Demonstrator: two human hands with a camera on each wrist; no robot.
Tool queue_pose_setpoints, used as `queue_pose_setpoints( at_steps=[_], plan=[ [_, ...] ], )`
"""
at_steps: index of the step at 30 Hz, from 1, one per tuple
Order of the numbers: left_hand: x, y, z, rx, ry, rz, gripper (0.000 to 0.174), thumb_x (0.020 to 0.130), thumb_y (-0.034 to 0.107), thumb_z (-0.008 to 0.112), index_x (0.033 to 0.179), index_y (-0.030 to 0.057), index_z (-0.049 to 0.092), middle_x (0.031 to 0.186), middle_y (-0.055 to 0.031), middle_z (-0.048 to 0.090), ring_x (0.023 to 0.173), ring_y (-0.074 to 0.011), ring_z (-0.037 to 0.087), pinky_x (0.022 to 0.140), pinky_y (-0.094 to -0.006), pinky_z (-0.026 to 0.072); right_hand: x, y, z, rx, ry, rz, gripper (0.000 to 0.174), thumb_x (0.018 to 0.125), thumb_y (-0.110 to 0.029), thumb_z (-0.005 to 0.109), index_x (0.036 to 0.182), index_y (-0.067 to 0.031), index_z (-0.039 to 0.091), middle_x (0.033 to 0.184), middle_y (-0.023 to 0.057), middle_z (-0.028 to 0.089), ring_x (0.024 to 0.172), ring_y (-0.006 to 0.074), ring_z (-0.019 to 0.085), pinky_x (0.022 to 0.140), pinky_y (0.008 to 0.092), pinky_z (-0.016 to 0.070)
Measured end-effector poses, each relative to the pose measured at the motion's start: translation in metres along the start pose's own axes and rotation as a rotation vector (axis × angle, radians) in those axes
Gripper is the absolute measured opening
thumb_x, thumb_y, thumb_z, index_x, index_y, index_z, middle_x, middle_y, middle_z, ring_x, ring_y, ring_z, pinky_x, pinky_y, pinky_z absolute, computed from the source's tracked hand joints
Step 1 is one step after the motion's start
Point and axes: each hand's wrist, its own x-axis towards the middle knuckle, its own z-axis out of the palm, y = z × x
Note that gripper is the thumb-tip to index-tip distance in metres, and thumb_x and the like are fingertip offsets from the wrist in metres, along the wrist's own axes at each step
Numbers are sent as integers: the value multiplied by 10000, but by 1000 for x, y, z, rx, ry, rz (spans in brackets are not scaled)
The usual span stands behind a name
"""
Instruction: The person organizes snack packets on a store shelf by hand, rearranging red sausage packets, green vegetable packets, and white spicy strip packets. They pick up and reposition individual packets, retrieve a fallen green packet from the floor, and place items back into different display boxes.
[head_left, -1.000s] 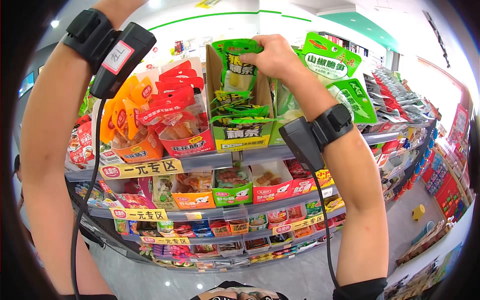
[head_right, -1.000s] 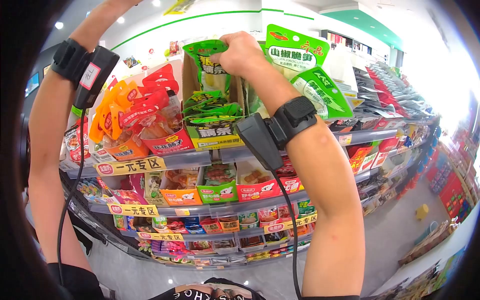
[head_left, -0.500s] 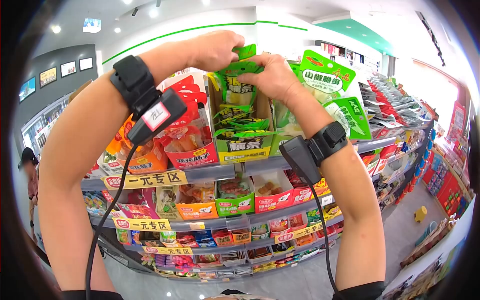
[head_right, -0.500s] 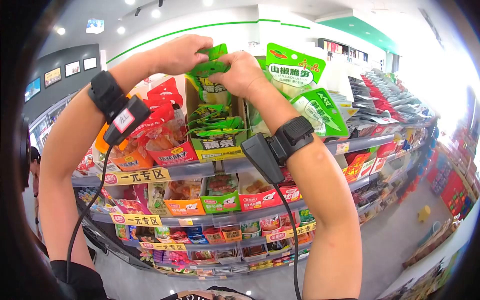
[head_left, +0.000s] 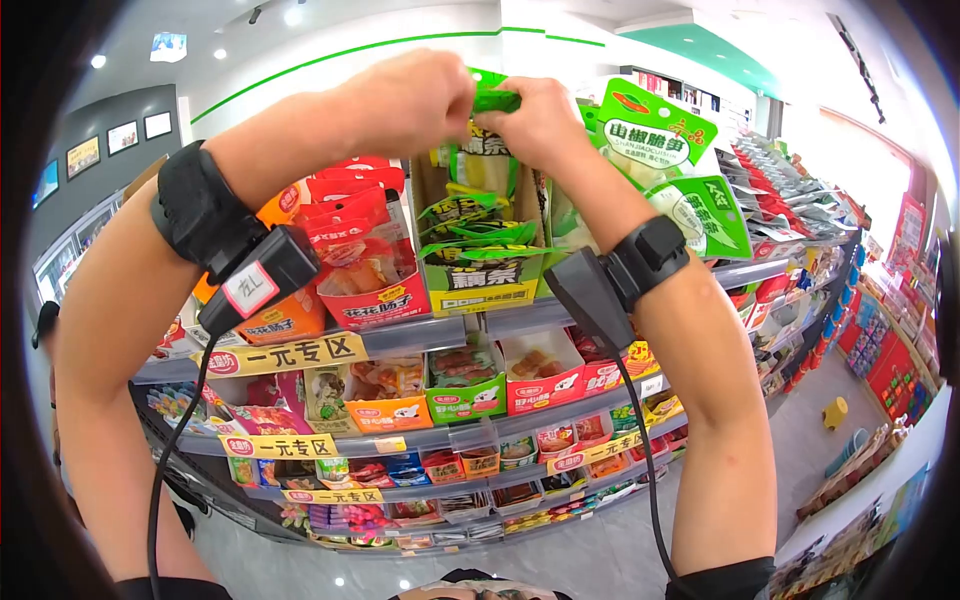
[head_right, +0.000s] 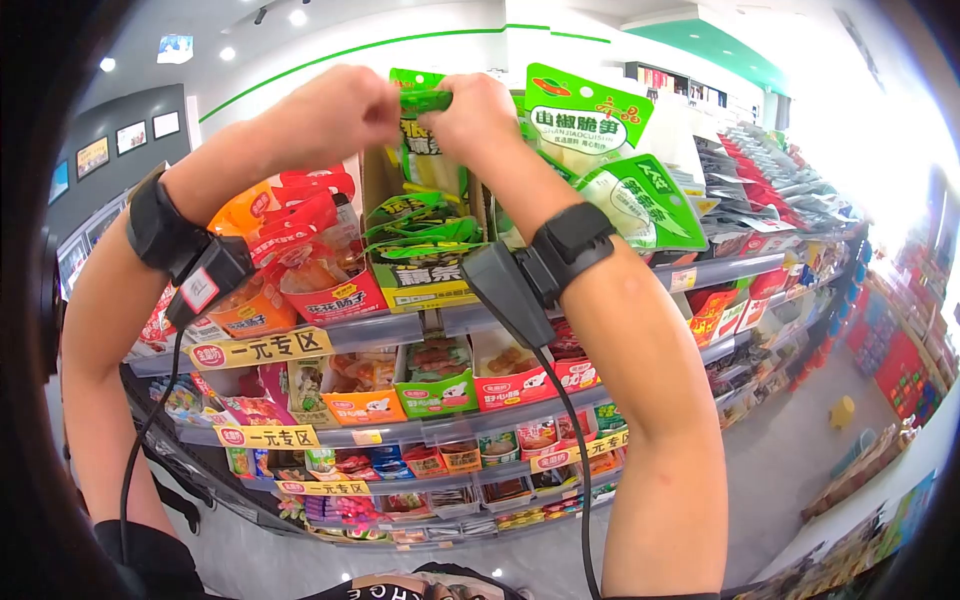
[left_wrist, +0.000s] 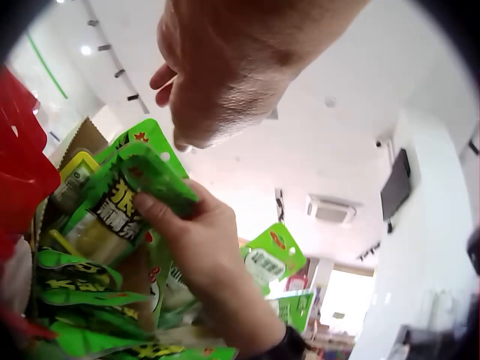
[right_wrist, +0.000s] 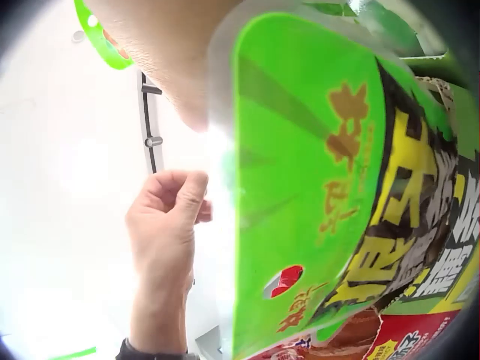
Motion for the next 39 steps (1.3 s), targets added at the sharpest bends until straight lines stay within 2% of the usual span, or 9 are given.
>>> queue_pose_setpoints(
  at_steps=[4, 10, 14, 17, 20, 23, 29, 35, 39],
  plan=[
    [13, 8, 20, 123, -334, -3, 191, 698, 183, 669, 786, 15, 648, 751, -156, 628, 746, -295, 614, 663, -368, 485, 13, 4, 4, 34, -70, 54, 358, 630, -216, 735, 921, -24, 653, 794, 152, 652, 734, 198, 627, 697, 313, 488],
    [38, 22, 49, 363, -405, 11, 233, 715, 172, 655, 893, 22, 643, 904, -128, 640, 865, -275, 618, 697, -347, 502, 12, 6, 3, 6, -9, 47, 397, 615, -231, 750, 930, -11, 647, 811, 150, 654, 735, 202, 628, 721, 297, 488],
    [48, 4, 72, 339, -481, 212, 277, 626, 48, 690, 900, 58, 652, 890, -115, 638, 873, -272, 613, 685, -365, 500, 8, 2, -1, 25, -73, 46, 376, 619, -221, 748, 919, -16, 652, 804, 141, 655, 723, 204, 628, 712, 296, 490],
    [52, 12, 72, 557, -671, 222, 389, 700, 85, 597, 1043, 263, 633, 940, -82, 621, 906, -224, 586, 748, -343, 474, 7, 1, -2, 22, -85, 44, 370, 622, -215, 746, 921, -18, 652, 801, 136, 657, 715, 202, 628, 702, 296, 492],
    [56, 6, 74, 534, -593, 375, 282, 624, 46, 682, 905, 58, 654, 892, -131, 635, 847, -291, 614, 699, -380, 496, 9, 5, 2, 20, -64, 41, 368, 623, -211, 745, 923, -19, 651, 801, 135, 658, 712, 200, 628, 697, 297, 493],
    [49, 16, 77, 364, -443, 194, 229, 677, 78, 643, 903, 41, 651, 908, -143, 631, 850, -294, 612, 713, -382, 493, 11, 7, 4, 35, -66, 24, 371, 625, -210, 745, 928, -19, 650, 808, 137, 657, 716, 200, 629, 700, 297, 492],
    [43, 28, 65, 521, -457, 266, 196, 735, 126, 582, 917, 108, 654, 890, -113, 624, 866, -282, 597, 739, -370, 478, 9, 4, -1, 13, -74, 23, 362, 637, -209, 742, 931, -19, 650, 811, 133, 659, 720, 188, 630, 699, 292, 490],
    [22, 23, 23, 475, -478, 175, 175, 752, 127, 530, 838, 15, 632, 854, -172, 623, 827, -307, 612, 710, -398, 479, 19, 12, 5, 303, -10, 52, 271, 679, -170, 722, 895, -18, 661, 760, 87, 655, 654, 119, 585, 647, 266, 479],
    [10, 4, 23, 314, -286, 91, 162, 779, 99, 546, 918, 16, 550, 771, -188, 598, 767, -352, 582, 682, -431, 446, 19, 12, 3, 394, 132, -52, 211, 704, -163, 704, 844, -11, 662, 716, 68, 644, 611, 92, 549, 600, 256, 463]
  ],
)
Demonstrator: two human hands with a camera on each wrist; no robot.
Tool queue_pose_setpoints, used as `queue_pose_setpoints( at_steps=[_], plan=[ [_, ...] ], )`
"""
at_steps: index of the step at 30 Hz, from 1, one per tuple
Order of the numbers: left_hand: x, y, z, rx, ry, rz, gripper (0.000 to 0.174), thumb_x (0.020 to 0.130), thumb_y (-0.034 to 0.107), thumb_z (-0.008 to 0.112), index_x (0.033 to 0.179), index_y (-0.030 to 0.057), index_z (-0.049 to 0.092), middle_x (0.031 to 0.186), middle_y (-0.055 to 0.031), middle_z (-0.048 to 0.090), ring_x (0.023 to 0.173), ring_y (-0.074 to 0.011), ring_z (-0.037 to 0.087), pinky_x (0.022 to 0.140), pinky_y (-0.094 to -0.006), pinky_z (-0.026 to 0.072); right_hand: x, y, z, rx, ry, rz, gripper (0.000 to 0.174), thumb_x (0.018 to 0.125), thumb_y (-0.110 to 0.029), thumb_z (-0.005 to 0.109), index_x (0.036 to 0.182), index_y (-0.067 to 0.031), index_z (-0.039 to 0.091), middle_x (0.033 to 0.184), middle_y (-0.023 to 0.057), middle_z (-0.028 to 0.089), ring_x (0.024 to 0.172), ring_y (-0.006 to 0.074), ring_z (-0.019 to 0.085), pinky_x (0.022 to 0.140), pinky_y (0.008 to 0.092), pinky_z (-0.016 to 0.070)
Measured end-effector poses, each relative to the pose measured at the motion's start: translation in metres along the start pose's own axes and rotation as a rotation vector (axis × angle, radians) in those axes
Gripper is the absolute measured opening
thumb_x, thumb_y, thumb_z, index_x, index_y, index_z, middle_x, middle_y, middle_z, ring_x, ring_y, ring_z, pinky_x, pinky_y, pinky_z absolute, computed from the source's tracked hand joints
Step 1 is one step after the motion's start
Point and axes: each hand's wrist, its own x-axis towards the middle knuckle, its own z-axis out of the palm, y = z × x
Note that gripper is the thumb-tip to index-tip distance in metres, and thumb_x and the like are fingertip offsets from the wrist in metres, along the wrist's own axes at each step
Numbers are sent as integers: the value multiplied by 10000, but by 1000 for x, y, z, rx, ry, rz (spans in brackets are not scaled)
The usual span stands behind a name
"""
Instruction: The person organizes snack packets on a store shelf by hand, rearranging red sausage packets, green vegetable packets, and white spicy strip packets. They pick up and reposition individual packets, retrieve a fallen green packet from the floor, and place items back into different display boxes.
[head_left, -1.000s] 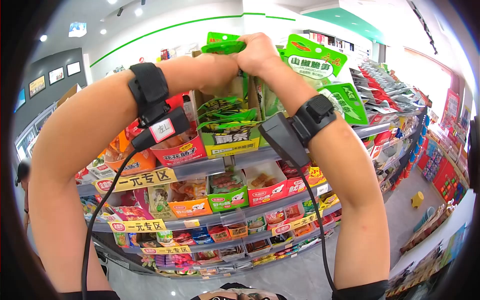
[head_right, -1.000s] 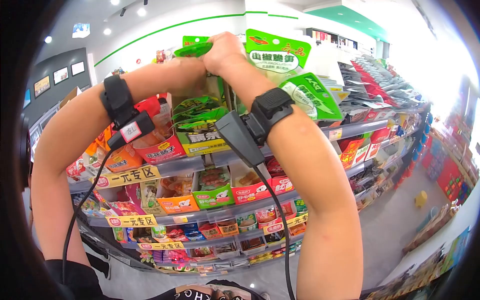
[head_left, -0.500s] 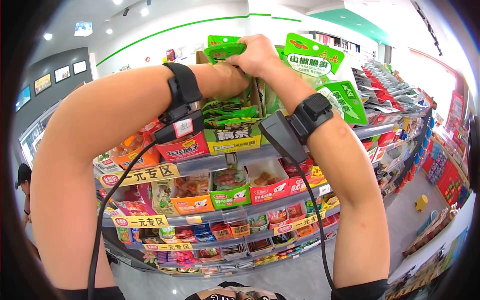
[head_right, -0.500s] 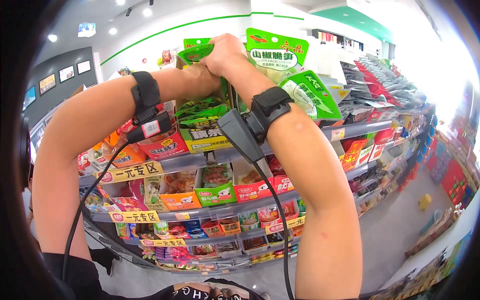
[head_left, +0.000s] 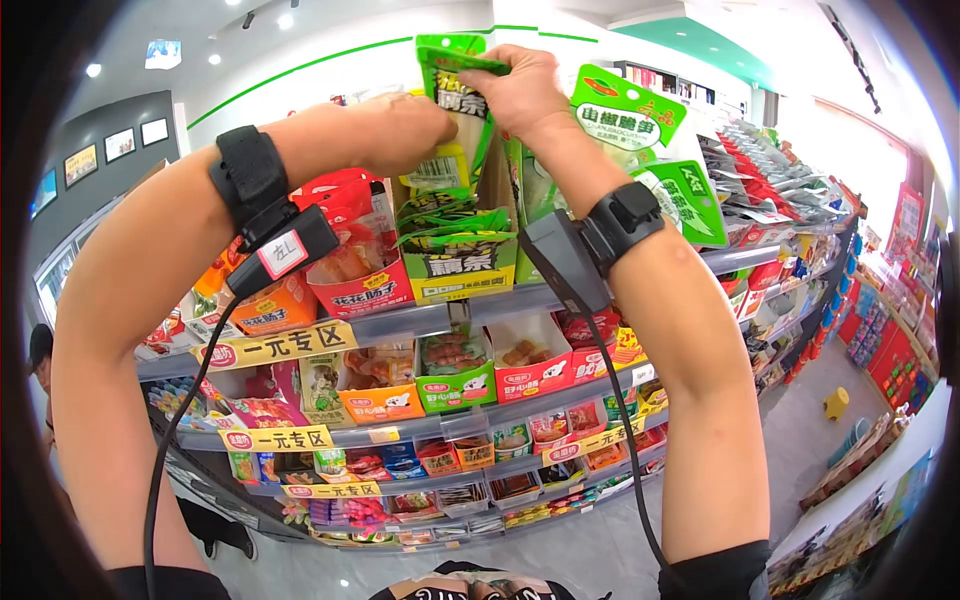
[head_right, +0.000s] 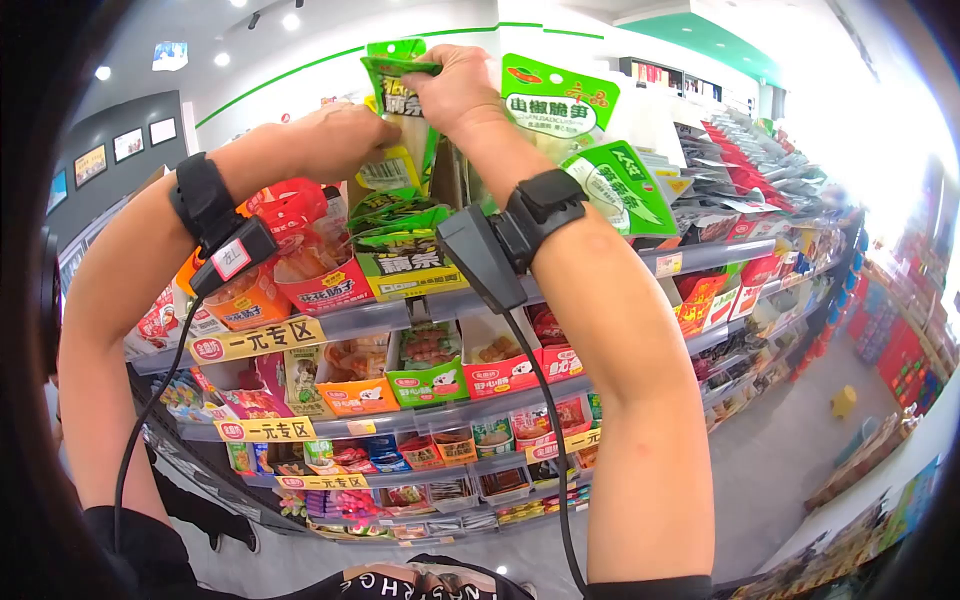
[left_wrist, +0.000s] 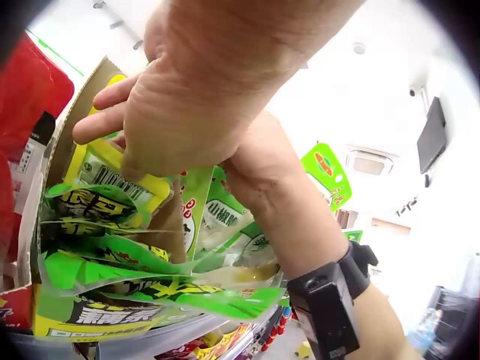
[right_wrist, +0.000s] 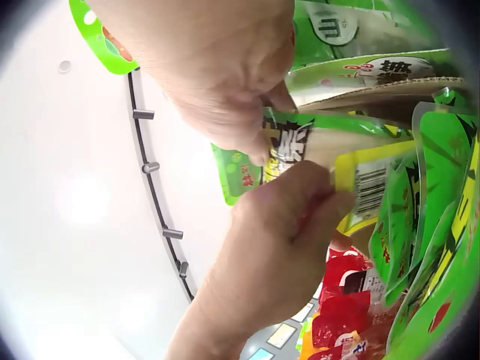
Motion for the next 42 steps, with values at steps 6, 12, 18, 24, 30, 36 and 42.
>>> queue_pose_setpoints(
  at_steps=[6, 12, 18, 24, 30, 36, 42],
  plan=[
    [-10, -4, -2, -56, 143, -23, 139, 766, 84, 555, 896, 34, 550, 747, -176, 594, 758, -350, 582, 665, -438, 438, -2, -16, -3, -93, 175, -257, 177, 737, -186, 674, 843, -44, 662, 712, 62, 643, 642, 97, 566, 628, 259, 454],
    [-17, -9, 10, -228, 119, 197, 143, 719, 60, 597, 850, 36, 546, 755, -162, 586, 791, -336, 570, 674, -412, 435, -5, -17, 2, -85, -16, -317, 152, 725, -121, 680, 829, -13, 655, 720, 57, 645, 653, 77, 559, 615, 239, 457],
    [-11, -17, 11, -247, 142, 45, 150, 720, 68, 598, 857, 17, 565, 812, -139, 611, 804, -304, 585, 703, -380, 439, 5, -18, -3, -187, -87, -118, 215, 709, -154, 704, 851, -6, 641, 723, 53, 638, 649, 68, 545, 612, 247, 469],
    [0, -6, 1, -215, -186, 125, 247, 746, 78, 550, 984, 26, 592, 831, -137, 624, 816, -298, 590, 742, -376, 448, 10, -15, 1, -218, -73, -161, 234, 698, -169, 711, 849, -5, 641, 707, 60, 636, 640, 79, 547, 609, 250, 469],
    [30, -3, 22, -9, -415, 60, 343, 754, 153, 520, 1088, 91, 571, 941, -99, 621, 894, -277, 577, 758, -400, 452, 7, -19, 5, -251, -121, -149, 234, 700, -177, 706, 839, -3, 634, 703, 63, 631, 634, 93, 545, 620, 257, 466],
    [15, -11, -7, -112, -428, 227, 383, 773, 189, 551, 1146, 104, 570, 984, -102, 634, 911, -263, 583, 794, -357, 450, 1, -16, -9, -380, -321, -107, 301, 677, -233, 705, 871, -16, 631, 795, 142, 630, 747, 234, 584, 701, 326, 466],
    [-17, 8, -14, -304, -308, 90, 415, 755, 229, 622, 1125, 49, 574, 968, -125, 639, 884, -227, 603, 765, -328, 468, 9, -31, -15, -368, -654, -5, 307, 644, -260, 713, 839, -34, 641, 722, 103, 609, 679, 200, 576, 654, 319, 468]
  ],
)
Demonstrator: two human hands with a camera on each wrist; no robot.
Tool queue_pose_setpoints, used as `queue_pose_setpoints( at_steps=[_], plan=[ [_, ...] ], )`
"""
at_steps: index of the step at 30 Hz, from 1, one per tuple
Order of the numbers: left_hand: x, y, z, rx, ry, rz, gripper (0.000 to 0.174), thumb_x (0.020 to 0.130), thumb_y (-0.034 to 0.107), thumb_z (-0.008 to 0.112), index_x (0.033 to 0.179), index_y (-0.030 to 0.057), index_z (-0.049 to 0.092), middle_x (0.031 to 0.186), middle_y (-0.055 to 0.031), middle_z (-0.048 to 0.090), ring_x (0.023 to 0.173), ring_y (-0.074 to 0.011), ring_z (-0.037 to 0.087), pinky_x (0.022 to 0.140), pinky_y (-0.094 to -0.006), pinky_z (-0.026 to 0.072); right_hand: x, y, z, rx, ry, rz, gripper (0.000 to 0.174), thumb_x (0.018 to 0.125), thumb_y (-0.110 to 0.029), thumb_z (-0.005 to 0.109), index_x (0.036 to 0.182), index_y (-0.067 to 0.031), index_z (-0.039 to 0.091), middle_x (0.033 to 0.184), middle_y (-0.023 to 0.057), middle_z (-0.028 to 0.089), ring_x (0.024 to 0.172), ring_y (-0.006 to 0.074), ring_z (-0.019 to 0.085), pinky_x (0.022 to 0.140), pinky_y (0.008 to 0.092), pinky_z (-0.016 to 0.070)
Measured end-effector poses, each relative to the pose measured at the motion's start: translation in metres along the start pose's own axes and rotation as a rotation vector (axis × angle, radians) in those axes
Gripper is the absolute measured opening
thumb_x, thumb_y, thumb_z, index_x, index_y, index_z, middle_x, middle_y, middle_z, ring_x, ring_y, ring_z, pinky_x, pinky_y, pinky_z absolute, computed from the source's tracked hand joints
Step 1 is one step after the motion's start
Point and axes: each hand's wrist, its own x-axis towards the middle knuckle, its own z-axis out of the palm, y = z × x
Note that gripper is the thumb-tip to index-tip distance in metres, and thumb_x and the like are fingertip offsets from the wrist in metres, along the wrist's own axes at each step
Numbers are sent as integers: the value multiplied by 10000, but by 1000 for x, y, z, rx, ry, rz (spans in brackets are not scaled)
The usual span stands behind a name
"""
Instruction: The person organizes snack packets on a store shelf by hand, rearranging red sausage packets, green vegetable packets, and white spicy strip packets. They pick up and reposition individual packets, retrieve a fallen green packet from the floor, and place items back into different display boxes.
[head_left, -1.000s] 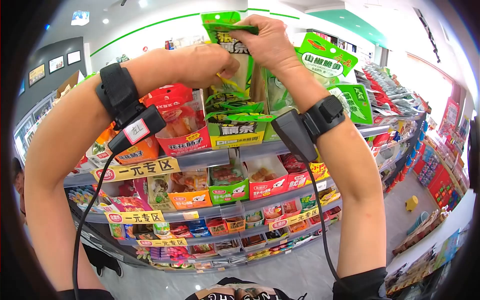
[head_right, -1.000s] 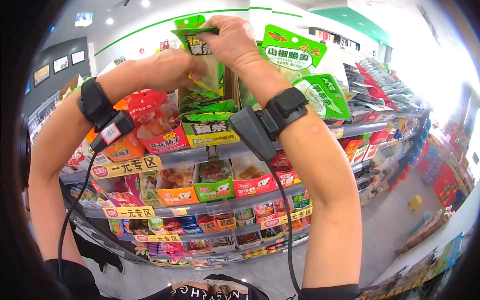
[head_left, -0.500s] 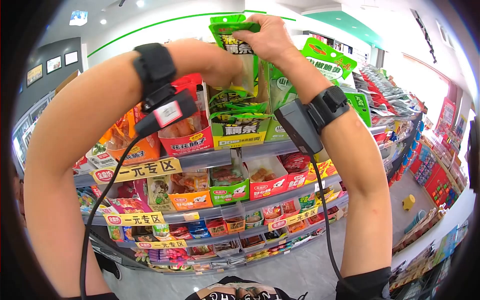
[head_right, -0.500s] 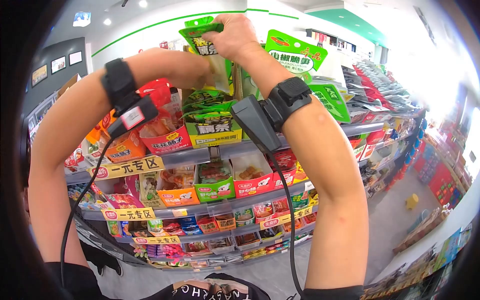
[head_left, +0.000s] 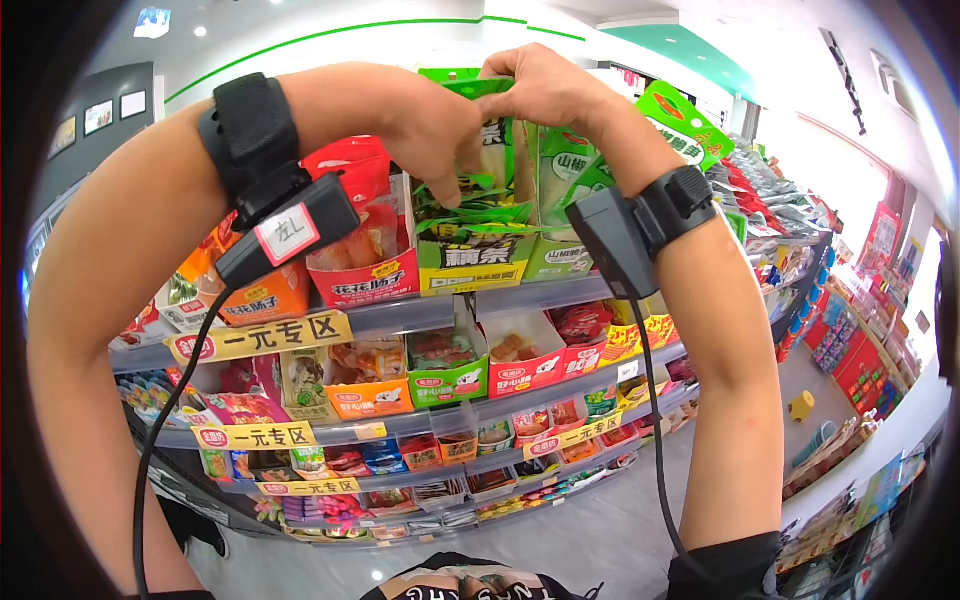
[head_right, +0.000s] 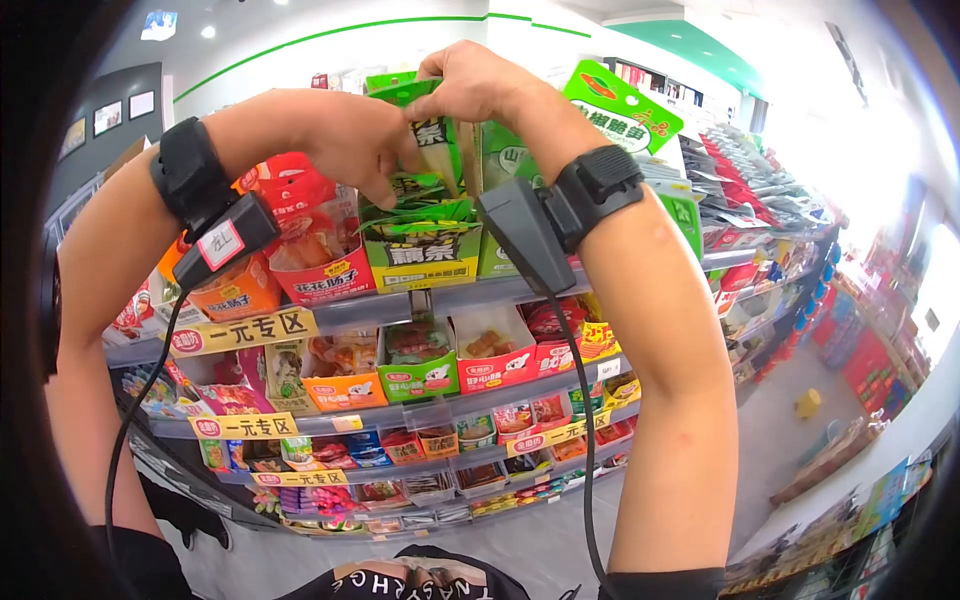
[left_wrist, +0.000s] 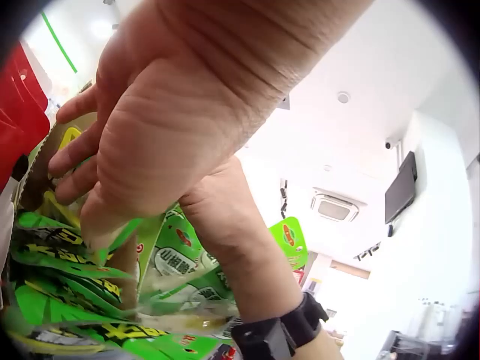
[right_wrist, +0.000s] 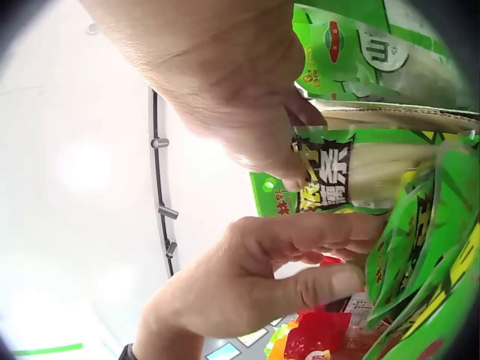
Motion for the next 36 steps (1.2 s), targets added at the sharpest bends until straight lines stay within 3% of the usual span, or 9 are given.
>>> queue_pose_setpoints(
  at_steps=[2, 5, 11, 13, 15, 21, 26, 30, 36],
  plan=[
    [0, 0, 3, -20, 9, -2, 421, 750, 237, 628, 1118, 38, 576, 960, -125, 640, 877, -227, 605, 765, -328, 469, 1, -10, -4, -53, -130, 27, 308, 624, -246, 712, 845, -45, 637, 686, 51, 576, 636, 137, 529, 625, 293, 457],
    [6, -9, 6, -125, 18, 20, 435, 731, 237, 630, 1111, 30, 577, 923, -135, 641, 840, -235, 607, 753, -336, 469, 2, -13, -5, -85, -186, 33, 405, 614, -298, 700, 920, -42, 631, 764, 105, 615, 698, 195, 578, 659, 319, 472],
    [17, -11, 14, 14, 200, 202, 433, 618, 60, 538, 1046, 62, 605, 825, -159, 620, 790, -273, 594, 733, -365, 467, 8, -6, 19, -354, 43, -4, 548, 615, -290, 649, 1087, -21, 576, 1037, 219, 588, 995, 337, 555, 865, 367, 442],
    [16, -7, 18, -22, 241, 246, 467, 606, 50, 538, 1068, 90, 590, 832, -158, 618, 815, -289, 588, 739, -371, 466, 15, -1, 30, -364, 127, 88, 626, 561, -386, 693, 1067, -31, 592, 1048, 202, 589, 986, 327, 563, 847, 352, 456],
    [24, -11, 24, -5, 134, 84, 507, 604, 68, 552, 1110, 107, 562, 844, -164, 617, 832, -294, 589, 739, -380, 463, 17, -4, 32, -270, 165, 159, 698, 550, -370, 724, 1123, -13, 547, 1025, 195, 600, 977, 290, 575, 817, 335, 473],
    [32, -8, 17, 148, -26, 24, 426, 614, 69, 563, 1040, 62, 575, 835, -167, 622, 835, -301, 599, 737, -386, 468, 4, -2, 19, -10, 18, 157, 807, 565, -236, 749, 1245, 22, 399, 970, 189, 612, 828, 235, 626, 728, 320, 499],
    [44, -13, 32, 259, 47, 41, 259, 619, 60, 552, 862, 7, 627, 794, -193, 620, 790, -319, 613, 675, -388, 490, 2, -6, 8, -186, -321, 173, 468, 635, -243, 688, 1065, -78, 600, 886, 128, 641, 707, 194, 616, 679, 330, 499],
    [31, -21, 20, 236, 308, 79, 237, 639, 40, 564, 866, 2, 622, 791, -192, 616, 795, -313, 611, 670, -380, 489, -6, -11, 9, -211, -126, 107, 359, 697, -175, 664, 1038, -79, 610, 871, 108, 635, 724, 182, 607, 637, 311, 506],
    [8, -19, -4, 148, 384, -3, 215, 640, 18, 575, 848, 19, 631, 784, -177, 621, 770, -319, 599, 661, -381, 477, -4, 0, 11, 132, -98, 291, 315, 721, -89, 615, 1031, -37, 605, 843, 108, 638, 647, 176, 633, 623, 309, 524]
  ],
)
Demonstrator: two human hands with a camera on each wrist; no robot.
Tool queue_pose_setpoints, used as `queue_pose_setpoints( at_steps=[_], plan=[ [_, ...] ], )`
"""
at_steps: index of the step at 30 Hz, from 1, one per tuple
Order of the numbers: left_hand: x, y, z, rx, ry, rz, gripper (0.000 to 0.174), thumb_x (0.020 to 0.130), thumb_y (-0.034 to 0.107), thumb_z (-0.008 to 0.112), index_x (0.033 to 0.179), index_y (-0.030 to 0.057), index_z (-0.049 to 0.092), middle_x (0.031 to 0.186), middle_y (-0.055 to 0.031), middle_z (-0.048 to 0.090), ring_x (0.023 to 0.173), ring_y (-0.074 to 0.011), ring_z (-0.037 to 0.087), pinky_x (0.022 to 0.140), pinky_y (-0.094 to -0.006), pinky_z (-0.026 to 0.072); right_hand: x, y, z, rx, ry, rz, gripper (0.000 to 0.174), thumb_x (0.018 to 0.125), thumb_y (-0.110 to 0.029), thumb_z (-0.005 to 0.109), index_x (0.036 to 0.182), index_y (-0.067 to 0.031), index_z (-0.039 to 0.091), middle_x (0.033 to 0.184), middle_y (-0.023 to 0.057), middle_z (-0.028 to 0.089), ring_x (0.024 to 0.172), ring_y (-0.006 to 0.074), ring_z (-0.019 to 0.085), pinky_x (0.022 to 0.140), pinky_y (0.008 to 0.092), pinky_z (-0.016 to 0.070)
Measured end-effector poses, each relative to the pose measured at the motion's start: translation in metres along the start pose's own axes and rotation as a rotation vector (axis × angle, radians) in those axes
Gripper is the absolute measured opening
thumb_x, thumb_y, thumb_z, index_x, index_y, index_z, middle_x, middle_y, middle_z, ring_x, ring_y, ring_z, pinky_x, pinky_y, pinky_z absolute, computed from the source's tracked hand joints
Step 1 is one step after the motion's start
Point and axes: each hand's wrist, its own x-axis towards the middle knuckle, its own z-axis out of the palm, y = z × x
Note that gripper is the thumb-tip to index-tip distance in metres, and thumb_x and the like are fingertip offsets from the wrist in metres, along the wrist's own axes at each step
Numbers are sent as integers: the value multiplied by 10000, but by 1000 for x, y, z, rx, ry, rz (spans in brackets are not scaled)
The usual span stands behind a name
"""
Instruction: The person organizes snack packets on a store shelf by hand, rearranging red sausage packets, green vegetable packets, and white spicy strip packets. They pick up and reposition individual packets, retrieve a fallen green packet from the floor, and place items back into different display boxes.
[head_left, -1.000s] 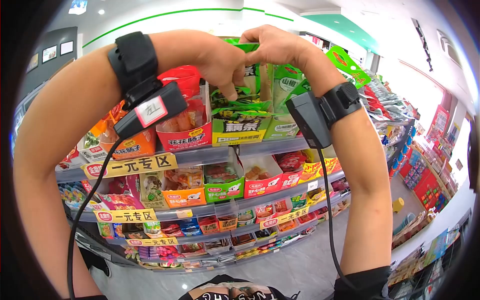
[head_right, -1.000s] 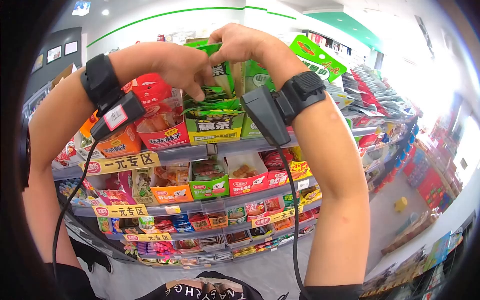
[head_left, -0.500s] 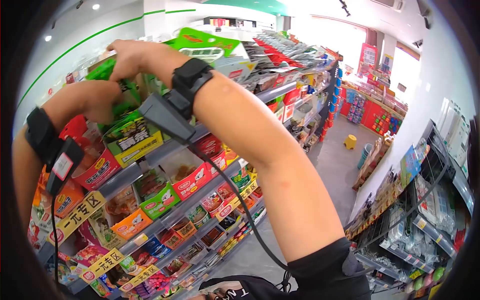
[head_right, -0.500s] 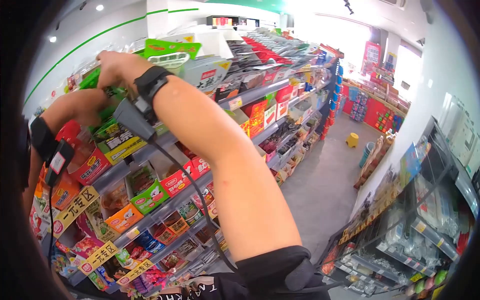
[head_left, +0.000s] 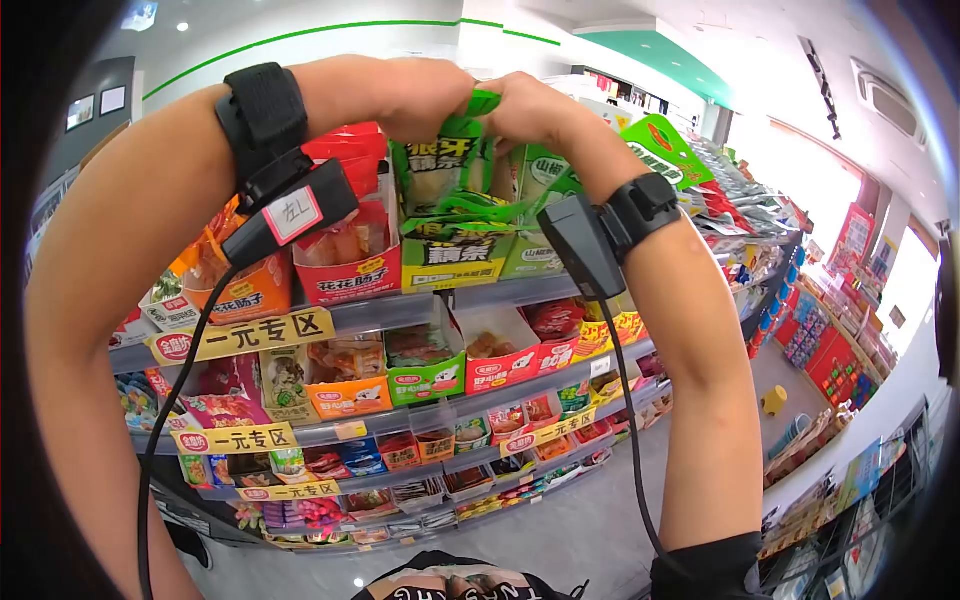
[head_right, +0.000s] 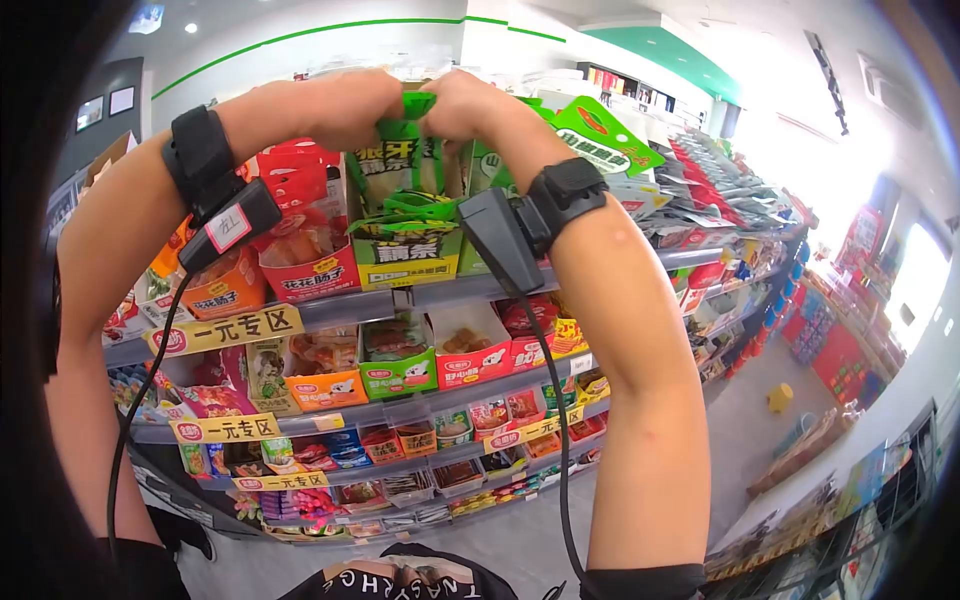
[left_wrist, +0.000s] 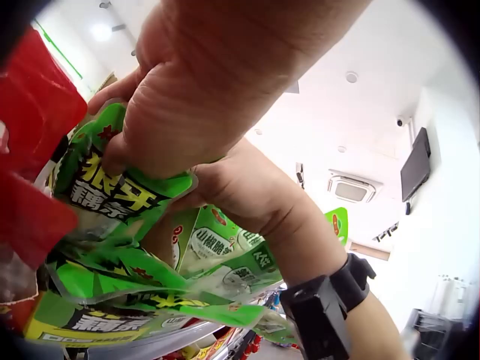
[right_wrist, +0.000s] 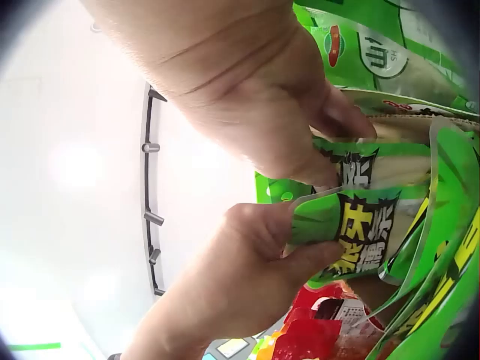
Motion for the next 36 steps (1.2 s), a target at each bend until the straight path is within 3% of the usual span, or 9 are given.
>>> queue_pose_setpoints(
  at_steps=[9, 12, 16, 18, 20, 27, 28, 31, 36],
  plan=[
    [-2, -15, 10, -279, 253, -121, 204, 646, 59, 701, 838, 10, 652, 739, -177, 616, 709, -273, 609, 660, -357, 472, -8, -5, -6, 103, -67, 40, 340, 729, 5, 556, 1069, 1, 574, 934, 82, 612, 809, 153, 604, 696, 258, 523],
    [-5, -17, 8, -585, 146, -163, 161, 649, 38, 700, 797, -6, 653, 699, -134, 623, 676, -209, 606, 626, -339, 472, -12, 1, -13, 227, -246, -45, 380, 725, 18, 526, 1105, 4, 535, 943, 81, 601, 790, 148, 600, 714, 246, 501],
    [-6, -19, 8, -829, 194, -291, 172, 644, 13, 697, 803, -26, 644, 697, -94, 621, 648, -167, 580, 592, -319, 468, -19, 8, -16, 357, -376, -240, 386, 734, -82, 610, 1102, -17, 512, 932, 71, 599, 787, 144, 563, 722, 274, 453],
    [-4, -15, 12, -906, 214, -348, 190, 640, 5, 695, 818, -31, 640, 693, -88, 615, 642, -167, 571, 577, -311, 464, -23, -2, -9, 120, -260, -272, 408, 717, -136, 664, 1085, -25, 527, 926, 67, 603, 779, 144, 563, 704, 282, 453],
    [-4, -12, 16, -906, 243, -276, 184, 646, 9, 688, 818, -31, 636, 685, -87, 609, 652, -169, 575, 585, -314, 466, -21, -10, 2, -99, -72, -193, 416, 679, -197, 740, 1024, -40, 570, 882, 67, 617, 712, 143, 578, 631, 281, 477],
    [-26, 4, -9, -327, 378, -146, 234, 751, 132, 580, 948, 8, 560, 868, -143, 599, 763, -270, 578, 682, -367, 460, -15, -28, 5, -179, -132, 19, 443, 667, -196, 760, 1047, -42, 593, 876, 87, 631, 661, 171, 605, 599, 271, 511],
    [-28, 14, -7, -170, 480, -170, 258, 787, 184, 570, 990, 24, 556, 903, -133, 609, 783, -265, 578, 698, -369, 455, -10, -29, 3, -284, -185, -7, 532, 635, -314, 766, 1102, -135, 582, 967, 102, 625, 727, 206, 631, 624, 301, 540],
    [-43, 40, -8, -163, 442, -34, 182, 636, 37, 647, 810, -14, 624, 751, -129, 619, 703, -270, 603, 646, -362, 473, -11, -34, -5, -433, -315, -64, 508, 651, -288, 744, 1104, -123, 581, 1006, 112, 606, 809, 226, 621, 662, 301, 549],
    [-39, 38, 9, -245, 210, 29, 189, 685, 84, 618, 848, -11, 627, 808, -142, 617, 770, -294, 594, 690, -360, 466, -30, -54, -17, -604, -283, 8, 521, 644, -259, 740, 1098, -60, 579, 1025, 143, 598, 797, 247, 622, 646, 305, 548]
  ],
)
